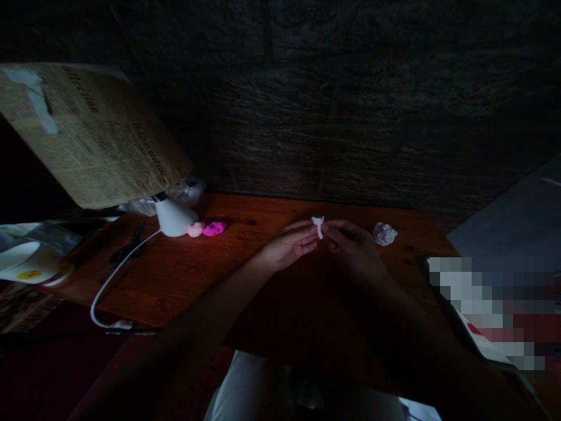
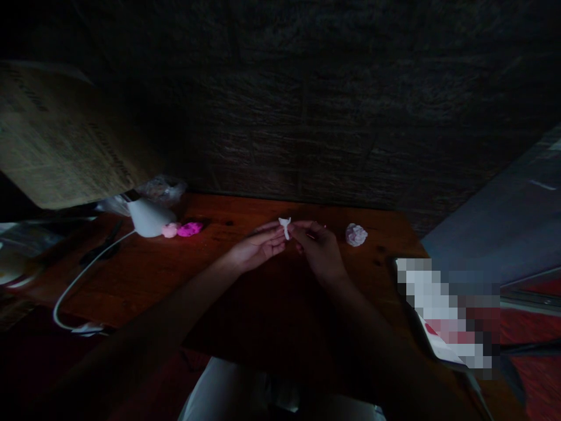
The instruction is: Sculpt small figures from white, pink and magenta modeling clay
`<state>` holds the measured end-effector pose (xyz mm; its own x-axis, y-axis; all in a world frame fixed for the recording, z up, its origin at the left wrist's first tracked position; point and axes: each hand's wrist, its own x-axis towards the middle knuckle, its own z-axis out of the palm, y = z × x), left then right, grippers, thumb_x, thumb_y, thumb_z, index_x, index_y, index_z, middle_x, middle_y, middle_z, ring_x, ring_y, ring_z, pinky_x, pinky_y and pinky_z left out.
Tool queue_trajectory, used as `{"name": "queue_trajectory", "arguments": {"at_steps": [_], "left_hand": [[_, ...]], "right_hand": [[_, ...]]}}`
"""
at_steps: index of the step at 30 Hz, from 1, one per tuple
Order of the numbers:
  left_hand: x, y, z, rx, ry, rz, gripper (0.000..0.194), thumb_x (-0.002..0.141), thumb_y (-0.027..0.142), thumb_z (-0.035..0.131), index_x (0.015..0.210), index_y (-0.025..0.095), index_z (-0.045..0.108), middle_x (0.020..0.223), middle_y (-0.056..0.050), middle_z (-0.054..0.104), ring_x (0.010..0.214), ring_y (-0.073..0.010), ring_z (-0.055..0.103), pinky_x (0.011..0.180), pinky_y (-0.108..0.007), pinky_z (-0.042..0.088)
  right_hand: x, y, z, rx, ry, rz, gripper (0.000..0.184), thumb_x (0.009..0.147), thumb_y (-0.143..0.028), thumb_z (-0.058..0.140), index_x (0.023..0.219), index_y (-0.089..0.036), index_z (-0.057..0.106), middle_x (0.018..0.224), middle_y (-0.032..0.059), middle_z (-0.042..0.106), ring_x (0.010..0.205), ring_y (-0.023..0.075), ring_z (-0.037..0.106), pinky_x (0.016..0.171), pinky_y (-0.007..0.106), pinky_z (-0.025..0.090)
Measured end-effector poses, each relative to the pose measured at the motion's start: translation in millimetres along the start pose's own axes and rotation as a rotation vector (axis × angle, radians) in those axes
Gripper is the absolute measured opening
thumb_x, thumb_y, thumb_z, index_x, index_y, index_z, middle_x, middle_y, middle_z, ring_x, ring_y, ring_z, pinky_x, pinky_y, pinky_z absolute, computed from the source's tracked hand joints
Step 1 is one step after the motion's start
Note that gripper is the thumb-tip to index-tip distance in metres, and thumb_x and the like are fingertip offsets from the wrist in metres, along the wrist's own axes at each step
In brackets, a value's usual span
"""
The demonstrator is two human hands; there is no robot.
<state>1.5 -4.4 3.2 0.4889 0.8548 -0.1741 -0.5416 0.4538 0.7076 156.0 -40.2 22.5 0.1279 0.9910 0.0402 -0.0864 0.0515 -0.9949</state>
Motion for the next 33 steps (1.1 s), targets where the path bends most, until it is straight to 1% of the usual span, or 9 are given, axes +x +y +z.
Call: {"name": "queue_trajectory", "arguments": {"at_steps": [4, 6, 9, 12, 18, 23, 27, 30, 33], "left_hand": [[2.5, -1.9, 0.5, 0.007, 0.029, 0.062, 0.019, 0.075, 0.010, 0.079, 0.092, 0.016, 0.074, 0.091, -0.003, 0.075, 0.083, -0.0104, 0.067, 0.085, -0.027, 0.047], [3.1, -1.9, 1.6, 0.017, 0.033, 0.108, 0.018, 0.074, 0.011, 0.080, 0.090, 0.016, 0.074, 0.090, -0.002, 0.075, 0.083, -0.0099, 0.067, 0.086, -0.026, 0.046], [3.2, -1.3, 3.0, 0.039, 0.014, 0.169, 0.015, 0.072, 0.011, 0.081, 0.086, 0.014, 0.076, 0.087, -0.003, 0.075, 0.080, -0.0100, 0.067, 0.083, -0.025, 0.047], [3.6, -1.6, 3.2, 0.041, 0.003, 0.200, 0.014, 0.071, 0.013, 0.082, 0.083, 0.014, 0.076, 0.087, -0.003, 0.076, 0.077, -0.0100, 0.067, 0.081, -0.025, 0.048], [5.6, -4.3, -0.2, 0.031, -0.033, 0.209, 0.020, 0.066, 0.015, 0.086, 0.084, 0.014, 0.076, 0.085, -0.002, 0.076, 0.075, -0.0097, 0.067, 0.077, -0.023, 0.050], [5.9, -4.5, -2.1, 0.033, -0.044, 0.203, 0.022, 0.067, 0.016, 0.085, 0.087, 0.015, 0.076, 0.086, -0.002, 0.075, 0.078, -0.0107, 0.068, 0.077, -0.024, 0.051], [5.4, -3.1, -2.2, 0.039, -0.051, 0.185, 0.023, 0.065, 0.014, 0.086, 0.086, 0.015, 0.076, 0.089, -0.003, 0.076, 0.079, -0.0112, 0.067, 0.078, -0.026, 0.051], [4.9, -1.9, -2.1, 0.059, -0.052, 0.172, 0.021, 0.066, 0.014, 0.086, 0.084, 0.015, 0.075, 0.093, -0.004, 0.076, 0.079, -0.0112, 0.067, 0.079, -0.026, 0.051], [5.2, -1.0, -2.0, 0.064, -0.051, 0.175, 0.021, 0.065, 0.014, 0.086, 0.083, 0.015, 0.075, 0.091, -0.004, 0.077, 0.079, -0.0108, 0.068, 0.079, -0.025, 0.051]], "right_hand": [[-1.2, 2.0, 0.9, 0.009, 0.006, -0.010, 0.040, 0.064, -0.055, 0.082, 0.083, -0.020, 0.074, 0.076, 0.0016, 0.069, 0.058, 0.0107, 0.052, 0.054, 0.027, 0.042], [-2.2, 2.1, 1.9, -0.004, -0.008, 0.011, 0.042, 0.065, -0.056, 0.081, 0.084, -0.019, 0.074, 0.080, 0.0032, 0.070, 0.059, 0.0110, 0.053, 0.054, 0.027, 0.043], [-4.1, 0.8, 3.8, -0.054, -0.084, 0.051, 0.044, 0.064, -0.058, 0.081, 0.081, -0.018, 0.075, 0.081, 0.0048, 0.071, 0.061, 0.0118, 0.055, 0.056, 0.027, 0.044], [-5.5, -0.2, 5.3, -0.088, -0.138, 0.044, 0.046, 0.065, -0.062, 0.079, 0.079, -0.019, 0.076, 0.078, 0.0039, 0.071, 0.061, 0.0119, 0.055, 0.056, 0.027, 0.044], [-4.0, 3.9, 5.8, -0.093, -0.168, 0.007, 0.044, 0.069, -0.063, 0.075, 0.080, -0.021, 0.076, 0.074, 0.0015, 0.069, 0.059, 0.0116, 0.054, 0.057, 0.027, 0.044], [-3.0, 9.2, 6.9, -0.046, -0.169, -0.015, 0.039, 0.072, -0.059, 0.076, 0.076, -0.020, 0.074, 0.069, 0.0006, 0.066, 0.060, 0.0114, 0.054, 0.059, 0.028, 0.044], [-2.2, 13.3, 7.1, 0.027, -0.136, 0.020, 0.036, 0.069, -0.055, 0.079, 0.073, -0.019, 0.072, 0.070, 0.0010, 0.067, 0.061, 0.0117, 0.054, 0.059, 0.027, 0.045], [-1.9, 14.4, 6.9, 0.050, -0.148, 0.053, 0.034, 0.070, -0.052, 0.079, 0.074, -0.019, 0.073, 0.070, 0.0010, 0.067, 0.061, 0.0113, 0.054, 0.058, 0.027, 0.043], [-3.0, 11.2, 7.1, 0.052, -0.169, 0.058, 0.035, 0.069, -0.052, 0.079, 0.076, -0.018, 0.075, 0.071, 0.0015, 0.068, 0.061, 0.0111, 0.053, 0.058, 0.027, 0.042]]}}
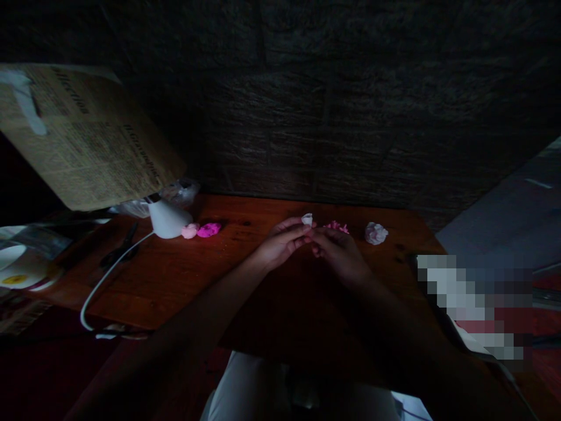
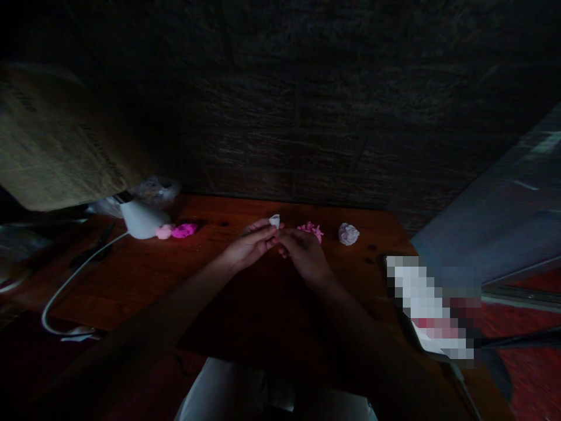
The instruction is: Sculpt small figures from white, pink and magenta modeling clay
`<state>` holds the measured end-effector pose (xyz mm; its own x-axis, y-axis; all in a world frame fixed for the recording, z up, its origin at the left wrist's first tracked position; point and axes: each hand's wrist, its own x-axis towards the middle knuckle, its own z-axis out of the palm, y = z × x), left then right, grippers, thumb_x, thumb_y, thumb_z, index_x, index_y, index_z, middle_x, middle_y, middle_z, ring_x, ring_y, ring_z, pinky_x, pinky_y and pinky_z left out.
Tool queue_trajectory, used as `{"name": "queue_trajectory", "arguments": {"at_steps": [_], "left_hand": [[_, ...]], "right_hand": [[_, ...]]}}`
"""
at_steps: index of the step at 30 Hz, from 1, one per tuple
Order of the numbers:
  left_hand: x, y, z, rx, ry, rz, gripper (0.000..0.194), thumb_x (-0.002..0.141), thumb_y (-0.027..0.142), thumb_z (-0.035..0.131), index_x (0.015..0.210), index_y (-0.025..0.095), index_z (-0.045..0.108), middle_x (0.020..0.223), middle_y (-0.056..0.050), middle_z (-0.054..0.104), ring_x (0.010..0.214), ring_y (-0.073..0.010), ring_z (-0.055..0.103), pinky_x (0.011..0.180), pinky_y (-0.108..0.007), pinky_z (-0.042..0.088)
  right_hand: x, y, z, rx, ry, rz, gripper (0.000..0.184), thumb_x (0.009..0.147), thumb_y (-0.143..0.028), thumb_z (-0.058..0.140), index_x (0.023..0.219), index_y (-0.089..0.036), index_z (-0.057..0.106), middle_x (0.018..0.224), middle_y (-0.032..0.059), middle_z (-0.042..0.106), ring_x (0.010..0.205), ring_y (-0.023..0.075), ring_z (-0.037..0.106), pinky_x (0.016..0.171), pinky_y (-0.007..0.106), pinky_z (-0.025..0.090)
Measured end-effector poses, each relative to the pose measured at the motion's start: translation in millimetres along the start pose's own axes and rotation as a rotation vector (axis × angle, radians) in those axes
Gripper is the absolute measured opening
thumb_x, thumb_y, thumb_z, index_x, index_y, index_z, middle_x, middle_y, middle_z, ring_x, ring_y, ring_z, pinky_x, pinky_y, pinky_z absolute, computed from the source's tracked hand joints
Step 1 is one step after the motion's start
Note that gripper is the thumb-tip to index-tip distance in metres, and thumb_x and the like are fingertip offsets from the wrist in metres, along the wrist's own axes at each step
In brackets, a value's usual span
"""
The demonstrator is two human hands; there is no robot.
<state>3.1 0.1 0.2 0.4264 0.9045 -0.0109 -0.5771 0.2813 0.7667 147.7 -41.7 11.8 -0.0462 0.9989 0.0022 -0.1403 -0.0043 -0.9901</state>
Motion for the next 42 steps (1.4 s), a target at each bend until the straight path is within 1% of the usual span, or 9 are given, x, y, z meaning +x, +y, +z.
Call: {"name": "queue_trajectory", "arguments": {"at_steps": [6, 11, 15, 18, 23, 28, 32, 35, 42], "left_hand": [[0.6, 2.1, -0.3, 0.001, 0.028, 0.022, 0.022, 0.065, 0.015, 0.086, 0.085, 0.015, 0.075, 0.087, -0.002, 0.076, 0.077, -0.0101, 0.068, 0.080, -0.024, 0.051], [-1.4, 2.0, 2.1, 0.035, 0.041, 0.007, 0.025, 0.066, 0.014, 0.086, 0.089, 0.015, 0.076, 0.089, -0.003, 0.076, 0.081, -0.0100, 0.068, 0.084, -0.025, 0.048], [-3.5, 2.0, 6.3, 0.111, -0.034, 0.027, 0.028, 0.063, 0.018, 0.088, 0.089, 0.015, 0.076, 0.091, -0.004, 0.076, 0.082, -0.0126, 0.068, 0.086, -0.028, 0.048], [-4.8, 2.9, 6.4, 0.174, -0.057, 0.067, 0.030, 0.063, 0.020, 0.089, 0.090, 0.015, 0.075, 0.090, -0.004, 0.076, 0.082, -0.0132, 0.068, 0.085, -0.029, 0.048], [-7.4, 3.3, 4.0, 0.246, -0.074, 0.025, 0.036, 0.063, 0.023, 0.089, 0.094, 0.015, 0.073, 0.085, -0.003, 0.075, 0.080, -0.0132, 0.069, 0.080, -0.027, 0.047], [-7.4, 2.3, 3.6, 0.189, -0.040, -0.064, 0.035, 0.064, 0.022, 0.089, 0.094, 0.015, 0.072, 0.083, -0.002, 0.073, 0.076, -0.0104, 0.067, 0.074, -0.024, 0.046], [-6.4, 2.8, 2.1, 0.145, -0.023, -0.089, 0.038, 0.067, 0.028, 0.089, 0.099, 0.017, 0.073, 0.090, -0.004, 0.075, 0.078, -0.0110, 0.067, 0.071, -0.023, 0.047], [-6.7, 3.7, 1.5, 0.151, -0.031, -0.106, 0.037, 0.070, 0.030, 0.087, 0.102, 0.017, 0.074, 0.093, -0.005, 0.075, 0.078, -0.0103, 0.067, 0.070, -0.022, 0.048], [-6.9, 3.5, 1.1, 0.201, -0.067, -0.140, 0.035, 0.070, 0.036, 0.087, 0.096, 0.016, 0.075, 0.094, -0.007, 0.076, 0.078, -0.0103, 0.065, 0.071, -0.022, 0.048]], "right_hand": [[-3.0, -13.4, -3.1, -0.074, -0.051, 0.022, 0.041, 0.066, -0.058, 0.080, 0.082, -0.020, 0.077, 0.080, 0.0031, 0.071, 0.062, 0.0116, 0.056, 0.057, 0.026, 0.044], [-1.8, -20.3, -11.6, -0.109, 0.072, -0.024, 0.044, 0.069, -0.056, 0.080, 0.093, -0.020, 0.076, 0.091, 0.0064, 0.073, 0.069, 0.0141, 0.060, 0.060, 0.028, 0.046], [-2.2, -23.9, -14.1, -0.070, 0.043, -0.070, 0.049, 0.068, -0.048, 0.082, 0.108, -0.022, 0.074, 0.087, 0.0044, 0.073, 0.073, 0.0153, 0.062, 0.063, 0.029, 0.047], [-2.6, -25.1, -14.3, -0.078, 0.022, -0.081, 0.051, 0.068, -0.045, 0.083, 0.113, -0.023, 0.073, 0.086, 0.0028, 0.073, 0.071, 0.0145, 0.061, 0.065, 0.030, 0.048], [0.0, -22.3, -16.2, -0.063, 0.028, -0.049, 0.049, 0.067, -0.046, 0.084, 0.109, -0.021, 0.074, 0.082, 0.0023, 0.073, 0.068, 0.0132, 0.060, 0.062, 0.029, 0.046], [2.5, -20.6, -20.2, -0.070, 0.067, -0.020, 0.044, 0.067, -0.048, 0.083, 0.100, -0.020, 0.076, 0.079, 0.0041, 0.073, 0.071, 0.0153, 0.062, 0.064, 0.029, 0.047], [1.4, -21.5, -21.7, -0.080, 0.082, -0.004, 0.036, 0.067, -0.047, 0.082, 0.091, -0.021, 0.077, 0.082, 0.0053, 0.074, 0.070, 0.0154, 0.062, 0.064, 0.029, 0.047], [0.4, -21.7, -21.3, -0.069, 0.096, -0.012, 0.035, 0.068, -0.046, 0.082, 0.093, -0.023, 0.077, 0.085, 0.0053, 0.076, 0.072, 0.0161, 0.064, 0.064, 0.029, 0.047], [3.5, -21.7, -24.4, -0.030, 0.162, -0.042, 0.037, 0.065, -0.046, 0.083, 0.094, -0.023, 0.076, 0.094, 0.0054, 0.076, 0.079, 0.0175, 0.066, 0.070, 0.031, 0.048]]}}
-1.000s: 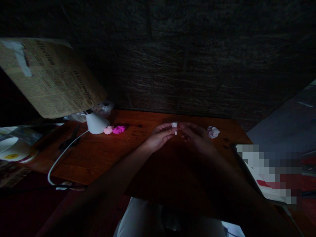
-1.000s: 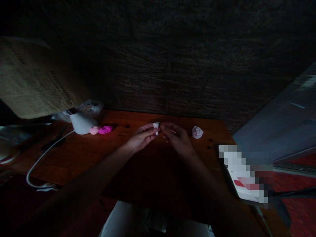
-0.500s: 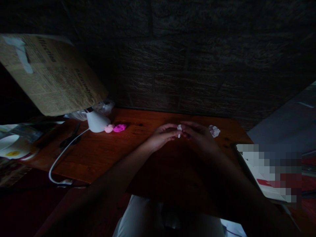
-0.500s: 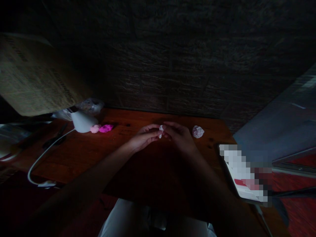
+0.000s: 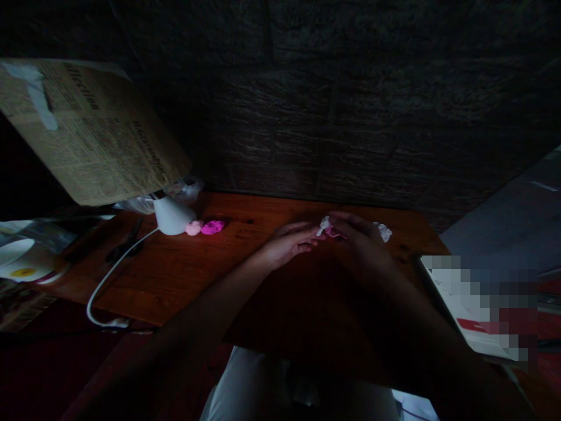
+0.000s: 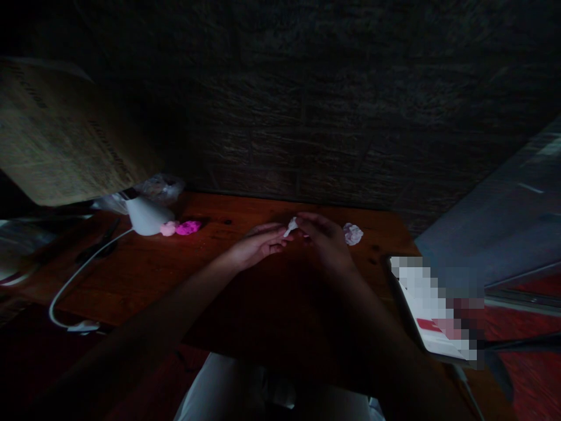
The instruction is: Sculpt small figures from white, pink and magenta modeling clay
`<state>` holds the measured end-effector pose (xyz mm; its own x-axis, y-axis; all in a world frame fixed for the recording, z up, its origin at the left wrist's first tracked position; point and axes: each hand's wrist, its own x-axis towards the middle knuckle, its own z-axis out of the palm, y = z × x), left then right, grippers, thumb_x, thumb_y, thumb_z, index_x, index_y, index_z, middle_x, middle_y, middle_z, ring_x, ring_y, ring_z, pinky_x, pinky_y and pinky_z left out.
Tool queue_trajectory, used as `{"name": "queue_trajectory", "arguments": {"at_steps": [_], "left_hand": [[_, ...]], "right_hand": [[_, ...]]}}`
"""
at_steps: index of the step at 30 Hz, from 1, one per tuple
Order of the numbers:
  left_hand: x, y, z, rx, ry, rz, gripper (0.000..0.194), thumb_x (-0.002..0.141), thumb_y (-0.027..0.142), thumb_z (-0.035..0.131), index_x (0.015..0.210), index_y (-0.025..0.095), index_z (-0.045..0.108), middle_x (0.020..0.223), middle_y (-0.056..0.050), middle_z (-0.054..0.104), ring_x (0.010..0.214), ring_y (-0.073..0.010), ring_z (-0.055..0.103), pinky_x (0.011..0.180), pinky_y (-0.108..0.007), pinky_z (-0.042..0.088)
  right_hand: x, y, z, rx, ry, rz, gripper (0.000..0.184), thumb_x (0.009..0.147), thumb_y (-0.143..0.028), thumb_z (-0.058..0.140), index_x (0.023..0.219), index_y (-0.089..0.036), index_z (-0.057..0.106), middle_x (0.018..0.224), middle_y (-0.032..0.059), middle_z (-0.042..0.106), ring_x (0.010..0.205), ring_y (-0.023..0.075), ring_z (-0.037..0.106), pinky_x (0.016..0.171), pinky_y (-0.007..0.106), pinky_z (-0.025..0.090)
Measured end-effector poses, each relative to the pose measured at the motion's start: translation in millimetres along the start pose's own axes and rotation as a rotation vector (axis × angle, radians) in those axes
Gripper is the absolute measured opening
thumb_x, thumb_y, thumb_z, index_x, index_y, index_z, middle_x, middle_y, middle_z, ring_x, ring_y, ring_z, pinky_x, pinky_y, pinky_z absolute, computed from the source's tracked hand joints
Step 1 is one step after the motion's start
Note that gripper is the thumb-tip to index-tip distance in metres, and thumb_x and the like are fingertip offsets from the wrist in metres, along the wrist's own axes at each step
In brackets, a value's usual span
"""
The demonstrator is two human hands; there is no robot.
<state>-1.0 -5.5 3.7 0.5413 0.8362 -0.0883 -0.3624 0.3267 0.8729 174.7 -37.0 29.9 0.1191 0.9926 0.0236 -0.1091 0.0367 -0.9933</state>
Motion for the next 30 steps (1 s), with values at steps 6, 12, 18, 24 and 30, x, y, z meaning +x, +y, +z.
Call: {"name": "queue_trajectory", "arguments": {"at_steps": [6, 12, 18, 24, 30], "left_hand": [[-0.3, -0.1, 1.0, 0.024, 0.033, 0.014, 0.034, 0.065, 0.032, 0.090, 0.091, 0.015, 0.076, 0.091, -0.006, 0.076, 0.077, -0.0095, 0.064, 0.071, -0.021, 0.047], [-0.8, 0.2, 1.2, 0.036, 0.046, 0.010, 0.030, 0.067, 0.029, 0.087, 0.091, 0.014, 0.076, 0.090, -0.006, 0.075, 0.078, -0.0099, 0.065, 0.073, -0.022, 0.047], [0.2, -2.4, 1.0, 0.074, 0.029, 0.015, 0.032, 0.069, 0.035, 0.086, 0.092, 0.015, 0.076, 0.090, -0.007, 0.075, 0.076, -0.0107, 0.063, 0.071, -0.023, 0.045], [-1.3, -3.2, 4.0, 0.324, 0.049, 0.140, 0.029, 0.073, 0.039, 0.081, 0.092, 0.018, 0.078, 0.093, -0.007, 0.076, 0.079, -0.0129, 0.064, 0.066, -0.023, 0.042], [-1.0, -3.7, 2.3, 0.339, 0.075, 0.134, 0.029, 0.074, 0.041, 0.079, 0.091, 0.018, 0.078, 0.093, -0.008, 0.078, 0.079, -0.0139, 0.065, 0.066, -0.023, 0.042]], "right_hand": [[-2.5, -1.0, 1.9, -0.036, -0.029, -0.027, 0.035, 0.068, -0.043, 0.081, 0.097, -0.023, 0.076, 0.097, 0.0064, 0.077, 0.082, 0.0187, 0.066, 0.069, 0.031, 0.049], [-3.7, -0.8, 2.3, -0.056, -0.059, -0.022, 0.036, 0.070, -0.045, 0.080, 0.099, -0.023, 0.076, 0.097, 0.0066, 0.076, 0.080, 0.0182, 0.066, 0.068, 0.031, 0.048], [-1.3, 2.0, 1.5, -0.074, -0.033, -0.019, 0.037, 0.068, -0.047, 0.081, 0.095, -0.022, 0.076, 0.087, 0.0050, 0.074, 0.073, 0.0170, 0.063, 0.067, 0.032, 0.048], [-0.2, 7.2, 5.6, -0.052, -0.033, 0.005, 0.038, 0.066, -0.047, 0.082, 0.092, -0.020, 0.076, 0.078, 0.0045, 0.074, 0.068, 0.0164, 0.064, 0.065, 0.032, 0.048], [-2.8, 5.3, 8.0, -0.063, -0.056, 0.006, 0.040, 0.068, -0.046, 0.082, 0.097, -0.020, 0.075, 0.083, 0.0055, 0.076, 0.075, 0.0187, 0.069, 0.067, 0.032, 0.049]]}}
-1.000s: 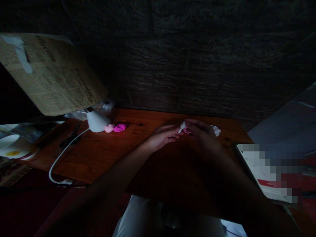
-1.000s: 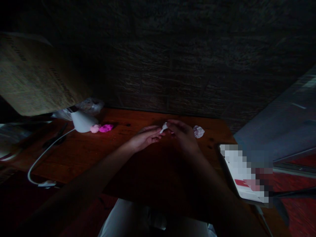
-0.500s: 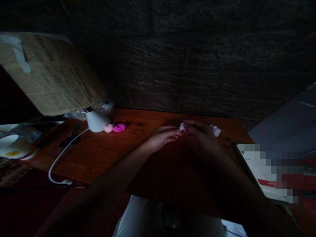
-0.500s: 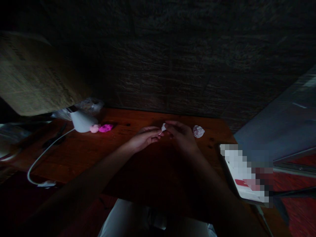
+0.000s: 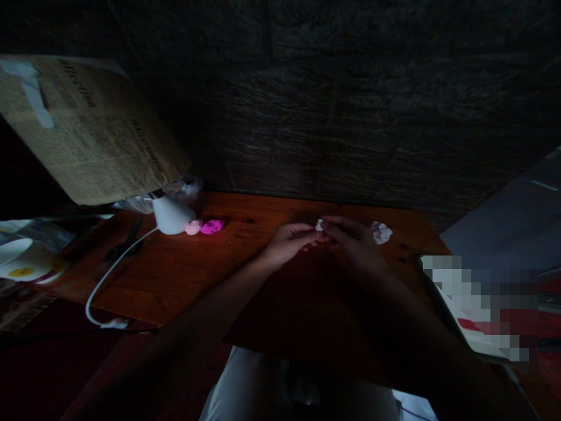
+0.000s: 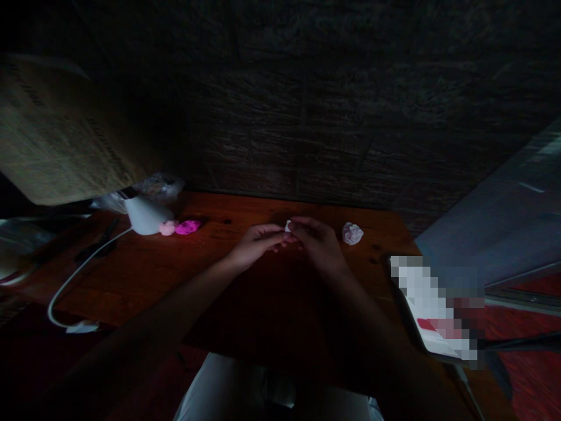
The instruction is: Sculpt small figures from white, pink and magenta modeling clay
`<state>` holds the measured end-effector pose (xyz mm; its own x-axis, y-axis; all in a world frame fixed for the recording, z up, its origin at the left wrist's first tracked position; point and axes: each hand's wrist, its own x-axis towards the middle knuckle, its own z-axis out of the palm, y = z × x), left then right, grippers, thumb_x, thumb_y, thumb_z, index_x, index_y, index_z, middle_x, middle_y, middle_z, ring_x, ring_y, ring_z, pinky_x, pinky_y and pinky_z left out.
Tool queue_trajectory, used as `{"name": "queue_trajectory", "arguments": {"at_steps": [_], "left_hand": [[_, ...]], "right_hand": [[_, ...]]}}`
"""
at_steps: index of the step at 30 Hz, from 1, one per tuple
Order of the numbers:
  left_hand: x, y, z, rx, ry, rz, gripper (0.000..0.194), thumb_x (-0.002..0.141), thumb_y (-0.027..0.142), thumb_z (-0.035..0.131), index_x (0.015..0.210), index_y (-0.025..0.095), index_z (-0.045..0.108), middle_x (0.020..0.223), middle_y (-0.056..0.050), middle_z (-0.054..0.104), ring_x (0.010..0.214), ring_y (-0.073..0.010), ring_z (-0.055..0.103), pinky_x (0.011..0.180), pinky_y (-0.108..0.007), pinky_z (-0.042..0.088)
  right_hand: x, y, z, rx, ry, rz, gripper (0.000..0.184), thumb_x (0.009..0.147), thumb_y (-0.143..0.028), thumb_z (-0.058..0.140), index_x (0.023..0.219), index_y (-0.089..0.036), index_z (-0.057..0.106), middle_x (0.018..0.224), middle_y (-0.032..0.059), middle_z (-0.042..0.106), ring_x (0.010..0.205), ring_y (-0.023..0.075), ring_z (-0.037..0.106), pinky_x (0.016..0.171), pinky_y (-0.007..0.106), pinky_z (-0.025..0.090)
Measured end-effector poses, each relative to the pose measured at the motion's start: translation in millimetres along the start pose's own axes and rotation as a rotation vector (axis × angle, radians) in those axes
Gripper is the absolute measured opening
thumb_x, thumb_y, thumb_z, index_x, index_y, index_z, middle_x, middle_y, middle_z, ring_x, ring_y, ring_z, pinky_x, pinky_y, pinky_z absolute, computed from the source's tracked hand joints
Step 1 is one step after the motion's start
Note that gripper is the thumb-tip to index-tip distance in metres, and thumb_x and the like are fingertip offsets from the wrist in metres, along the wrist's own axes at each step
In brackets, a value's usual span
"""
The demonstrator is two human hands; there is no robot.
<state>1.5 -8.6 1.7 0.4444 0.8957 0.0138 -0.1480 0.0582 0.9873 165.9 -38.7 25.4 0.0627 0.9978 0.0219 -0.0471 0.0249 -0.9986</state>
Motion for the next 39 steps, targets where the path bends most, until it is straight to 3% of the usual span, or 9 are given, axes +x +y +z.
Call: {"name": "queue_trajectory", "arguments": {"at_steps": [10, 17, 20, 23, 26, 30, 39], "left_hand": [[-0.1, -1.3, -1.6, 0.098, -0.020, -0.001, 0.037, 0.075, 0.049, 0.075, 0.092, 0.015, 0.076, 0.092, -0.007, 0.077, 0.078, -0.0125, 0.065, 0.064, -0.020, 0.042], [1.2, -3.7, -2.1, 0.124, 0.021, 0.050, 0.031, 0.079, 0.044, 0.072, 0.092, 0.016, 0.072, 0.089, -0.005, 0.075, 0.077, -0.0122, 0.065, 0.059, -0.019, 0.041], [2.8, -4.0, -2.3, 0.127, 0.016, 0.127, 0.029, 0.077, 0.041, 0.075, 0.090, 0.016, 0.071, 0.084, -0.003, 0.073, 0.072, -0.0109, 0.063, 0.059, -0.020, 0.043], [5.1, -4.5, -2.4, 0.125, 0.019, 0.277, 0.026, 0.074, 0.036, 0.079, 0.088, 0.015, 0.071, 0.087, -0.003, 0.074, 0.077, -0.0119, 0.065, 0.071, -0.024, 0.049], [7.1, -5.7, -4.1, 0.128, 0.056, 0.369, 0.024, 0.075, 0.035, 0.078, 0.088, 0.016, 0.072, 0.091, -0.004, 0.075, 0.084, -0.0145, 0.068, 0.083, -0.030, 0.053], [7.4, -6.5, -8.0, 0.168, 0.101, 0.421, 0.024, 0.074, 0.035, 0.080, 0.088, 0.016, 0.074, 0.091, -0.005, 0.076, 0.086, -0.0168, 0.069, 0.085, -0.033, 0.054], [6.8, -7.7, -9.0, 0.216, 0.099, 0.455, 0.021, 0.075, 0.032, 0.079, 0.087, 0.016, 0.074, 0.089, -0.005, 0.076, 0.084, -0.0163, 0.069, 0.084, -0.032, 0.054]], "right_hand": [[4.0, 6.8, -1.3, -0.084, -0.009, -0.016, 0.045, 0.068, -0.047, 0.082, 0.102, -0.018, 0.075, 0.080, 0.0052, 0.076, 0.071, 0.0181, 0.068, 0.064, 0.031, 0.050], [4.2, 7.6, -2.0, -0.099, -0.038, -0.059, 0.045, 0.069, -0.049, 0.081, 0.102, -0.019, 0.074, 0.082, 0.0051, 0.075, 0.071, 0.0184, 0.068, 0.065, 0.032, 0.052], [3.5, 8.0, -2.3, -0.113, -0.045, -0.145, 0.044, 0.069, -0.046, 0.083, 0.104, -0.021, 0.073, 0.088, 0.0048, 0.075, 0.076, 0.0190, 0.069, 0.069, 0.034, 0.055], [0.8, 7.1, -2.2, -0.140, -0.023, -0.290, 0.042, 0.072, -0.042, 0.082, 0.108, -0.024, 0.072, 0.101, 0.0052, 0.075, 0.087, 0.0200, 0.070, 0.077, 0.035, 0.056], [-3.3, 5.2, -1.8, -0.249, -0.028, -0.385, 0.036, 0.077, -0.040, 0.079, 0.109, -0.025, 0.072, 0.096, 0.0042, 0.076, 0.078, 0.0180, 0.069, 0.070, 0.033, 0.054], [-7.0, 3.4, -1.7, -0.390, -0.035, -0.482, 0.032, 0.081, -0.037, 0.076, 0.110, -0.025, 0.072, 0.075, -0.0006, 0.069, 0.064, 0.0143, 0.063, 0.059, 0.028, 0.048], [-10.4, -3.1, -1.4, -0.525, -0.036, -0.678, 0.020, 0.086, -0.027, 0.071, 0.105, -0.026, 0.073, 0.090, 0.0018, 0.070, 0.065, 0.0128, 0.061, 0.058, 0.026, 0.048]]}}
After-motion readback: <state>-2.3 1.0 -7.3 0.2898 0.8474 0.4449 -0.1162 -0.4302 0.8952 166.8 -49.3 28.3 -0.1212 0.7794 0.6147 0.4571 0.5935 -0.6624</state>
